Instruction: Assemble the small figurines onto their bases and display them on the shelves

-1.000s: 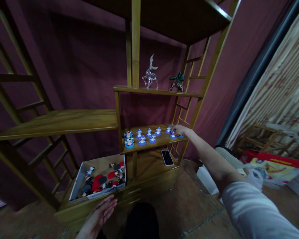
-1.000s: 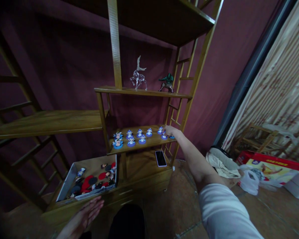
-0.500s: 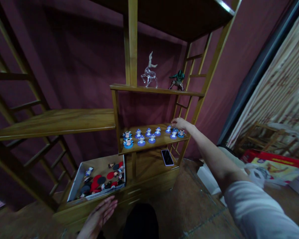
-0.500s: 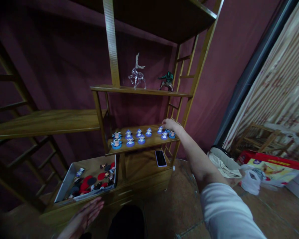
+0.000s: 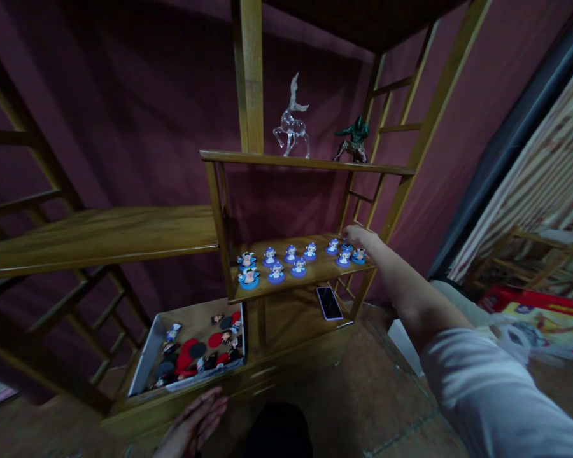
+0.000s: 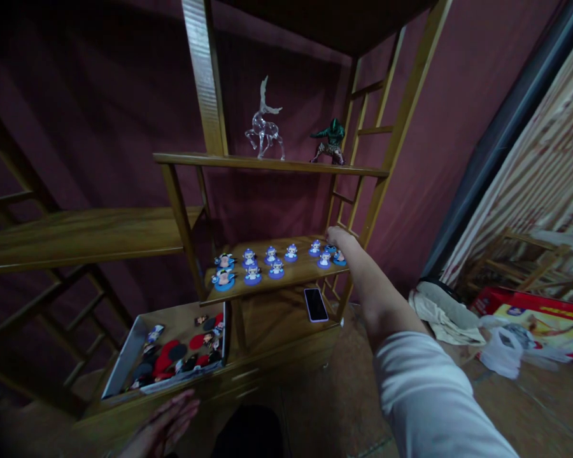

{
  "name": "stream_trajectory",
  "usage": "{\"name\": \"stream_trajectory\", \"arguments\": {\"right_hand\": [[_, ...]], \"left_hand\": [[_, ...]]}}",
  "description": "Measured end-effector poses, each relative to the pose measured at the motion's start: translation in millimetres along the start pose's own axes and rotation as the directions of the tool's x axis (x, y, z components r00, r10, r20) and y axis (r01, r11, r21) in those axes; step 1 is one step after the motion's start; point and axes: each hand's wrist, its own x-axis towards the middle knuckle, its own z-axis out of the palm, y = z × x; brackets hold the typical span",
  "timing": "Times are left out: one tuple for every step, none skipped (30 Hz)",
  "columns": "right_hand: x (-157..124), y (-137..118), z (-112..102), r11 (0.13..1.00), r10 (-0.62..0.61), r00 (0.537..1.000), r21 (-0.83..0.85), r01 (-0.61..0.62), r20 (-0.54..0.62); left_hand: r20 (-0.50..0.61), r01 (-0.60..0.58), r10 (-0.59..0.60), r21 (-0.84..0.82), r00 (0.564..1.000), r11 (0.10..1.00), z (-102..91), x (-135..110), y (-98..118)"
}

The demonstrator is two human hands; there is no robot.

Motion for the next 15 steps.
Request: {"name": "stream_trajectory", "arguments": {"right_hand": [[0.2, 1.3, 2.0, 1.000, 0.004, 1.000, -0.008, -0.004, 0.005], [0.1, 2.4, 3.4, 1.000, 0.008, 1.000, -0.017, -0.008, 0.007], [-0.2, 3.3, 4.3, 1.000, 0.011, 1.000, -0.026, -0.011, 0.011], [-0.6, 4.0, 4.8, 0.999, 0.013, 1.000, -0.034, -0.012, 0.014], [-1.2, 4.5, 5.0, 0.999, 0.012, 1.000, -0.041, -0.011, 0.017], [-1.8, 4.8, 5.1, 0.999, 0.008, 1.000, -0.047, -0.007, 0.018], [-2.4, 4.9, 5.0, 0.999, 0.001, 1.000, -0.052, 0.000, 0.019], [-3.0, 4.8, 5.0, 0.998, -0.008, 1.000, -0.055, 0.009, 0.018], [-3.6, 4.6, 5.0, 0.998, -0.018, 1.000, -0.057, 0.019, 0.018], [-4.2, 4.3, 5.0, 0.998, -0.027, 0.999, -0.060, 0.028, 0.018], [-4.7, 3.9, 5.1, 0.997, -0.035, 0.999, -0.064, 0.036, 0.021], [-5.1, 3.5, 5.2, 0.997, -0.040, 0.999, -0.069, 0.041, 0.026], [-5.5, 3.1, 5.3, 0.996, -0.043, 0.999, -0.074, 0.045, 0.031], [-6.1, 2.7, 5.4, 0.996, -0.045, 0.998, -0.079, 0.048, 0.035], [-6.8, 2.3, 5.6, 0.995, -0.047, 0.998, -0.084, 0.050, 0.038]], "left_hand": [[-0.003, 0.000, 0.000, -0.003, 1.000, 1.000, 1.0, -0.6, 0.7], [-0.006, 0.001, -0.001, -0.005, 1.000, 1.000, 1.7, -1.0, 1.3], [-0.008, 0.005, -0.005, -0.005, 1.000, 1.000, 2.1, -1.1, 1.7], [-0.010, 0.013, -0.013, -0.003, 1.000, 1.000, 2.1, -0.8, 1.8], [-0.009, 0.023, -0.023, -0.001, 1.000, 1.000, 1.8, -0.1, 1.7], [-0.009, 0.027, -0.027, 0.001, 1.000, 1.000, 1.2, 1.1, 1.4], [-0.008, 0.026, -0.026, 0.002, 1.000, 1.000, 0.3, 2.6, 0.8], [-0.004, 0.023, -0.023, 0.005, 1.000, 1.000, -0.8, 4.3, 0.1], [-0.001, 0.020, -0.020, 0.007, 1.000, 1.000, -2.1, 6.2, -0.8], [0.003, 0.019, -0.019, 0.010, 1.000, 1.000, -3.6, 8.1, -1.7], [0.009, 0.020, -0.020, 0.011, 1.000, 1.000, -5.3, 9.8, -2.7], [0.016, 0.025, -0.025, 0.008, 1.000, 1.000, -7.1, 11.3, -3.8], [0.025, 0.029, -0.029, -0.003, 0.999, 1.000, -9.1, 12.5, -4.7], [0.035, 0.028, -0.027, -0.017, 0.999, 0.999, -11.0, 13.2, -5.6], [0.047, 0.023, -0.021, -0.034, 0.999, 0.999, -12.7, 13.4, -6.2]]}}
